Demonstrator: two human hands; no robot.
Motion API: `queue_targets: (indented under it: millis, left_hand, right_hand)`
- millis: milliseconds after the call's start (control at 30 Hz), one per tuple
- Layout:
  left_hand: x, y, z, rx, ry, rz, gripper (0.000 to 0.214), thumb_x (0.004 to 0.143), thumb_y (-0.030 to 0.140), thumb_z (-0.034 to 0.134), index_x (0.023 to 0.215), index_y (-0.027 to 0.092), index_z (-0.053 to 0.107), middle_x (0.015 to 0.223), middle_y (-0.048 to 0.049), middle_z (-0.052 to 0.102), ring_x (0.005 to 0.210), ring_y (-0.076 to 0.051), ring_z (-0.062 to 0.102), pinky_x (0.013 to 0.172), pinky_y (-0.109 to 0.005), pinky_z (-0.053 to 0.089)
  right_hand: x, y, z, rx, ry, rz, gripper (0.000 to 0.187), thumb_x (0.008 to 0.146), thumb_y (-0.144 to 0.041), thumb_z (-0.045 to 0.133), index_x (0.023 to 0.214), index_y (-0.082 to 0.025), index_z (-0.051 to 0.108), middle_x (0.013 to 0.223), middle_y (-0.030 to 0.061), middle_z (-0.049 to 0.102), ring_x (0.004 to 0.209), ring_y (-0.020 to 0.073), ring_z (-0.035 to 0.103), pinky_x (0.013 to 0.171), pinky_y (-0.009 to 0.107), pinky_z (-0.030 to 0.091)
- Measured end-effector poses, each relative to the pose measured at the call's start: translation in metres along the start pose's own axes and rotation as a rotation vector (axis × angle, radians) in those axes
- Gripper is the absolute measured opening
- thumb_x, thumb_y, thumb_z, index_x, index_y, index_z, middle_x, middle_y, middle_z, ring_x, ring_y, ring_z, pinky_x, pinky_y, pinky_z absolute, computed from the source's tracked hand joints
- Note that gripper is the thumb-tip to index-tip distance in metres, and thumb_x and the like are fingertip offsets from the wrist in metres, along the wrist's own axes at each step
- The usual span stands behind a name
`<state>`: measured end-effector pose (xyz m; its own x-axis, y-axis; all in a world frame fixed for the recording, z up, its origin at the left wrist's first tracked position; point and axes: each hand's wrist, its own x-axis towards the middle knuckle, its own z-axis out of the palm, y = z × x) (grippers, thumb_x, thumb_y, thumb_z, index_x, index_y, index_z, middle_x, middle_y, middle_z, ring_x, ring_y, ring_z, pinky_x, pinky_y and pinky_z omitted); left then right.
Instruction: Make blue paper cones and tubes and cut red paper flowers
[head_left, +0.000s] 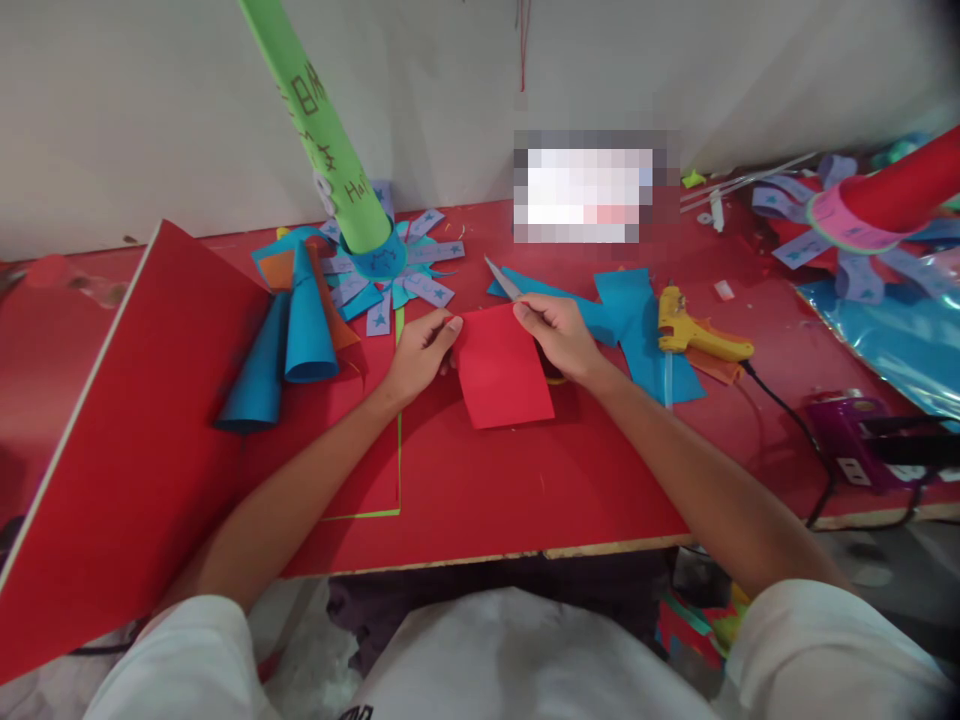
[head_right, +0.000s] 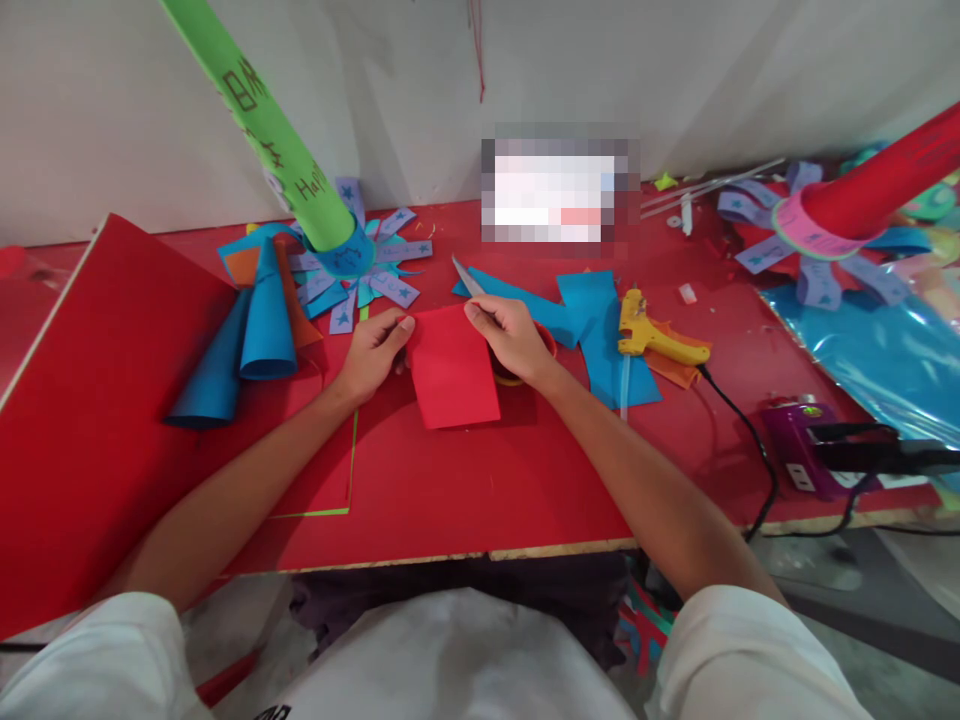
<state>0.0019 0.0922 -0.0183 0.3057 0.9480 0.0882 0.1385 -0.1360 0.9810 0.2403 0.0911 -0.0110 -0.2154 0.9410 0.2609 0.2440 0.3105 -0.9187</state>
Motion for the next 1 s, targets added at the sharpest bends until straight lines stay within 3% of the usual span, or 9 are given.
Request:
queue_targets:
  millis: [533,1000]
  left_hand:
    - [-0.0003,-0.0024,-0.0006,0.020,0.022,-0.001,0.061,0.091,0.080,0.066,0.076,0.021,0.056,0.052,0.0044,0.058,0.039,-0.009,0.050,0.038,-0.021,0.035]
    - [-0.0005,-0.0023,-0.0021,0.003,0.028,0.014,0.061,0.090,0.078,0.068,0.074,0.021,0.058,0.051,0.0038,0.059,0.038,-0.009,0.051,0.036,-0.021,0.035]
  right_hand:
    - [-0.0010,-0.0012,-0.0006,0.051,-0.023,0.008,0.066,0.098,-0.081,0.055,0.068,-0.024,0.038,0.070,-0.0017,0.034,0.067,0.0164,0.033,0.064,0.035,0.029]
    - [-0.0013,-0.0003,-0.0001,0.112,-0.017,0.001,0.067,0.097,-0.080,0.058,0.066,-0.024,0.038,0.068,-0.0022,0.034,0.066,0.0156,0.032,0.065,0.035,0.027]
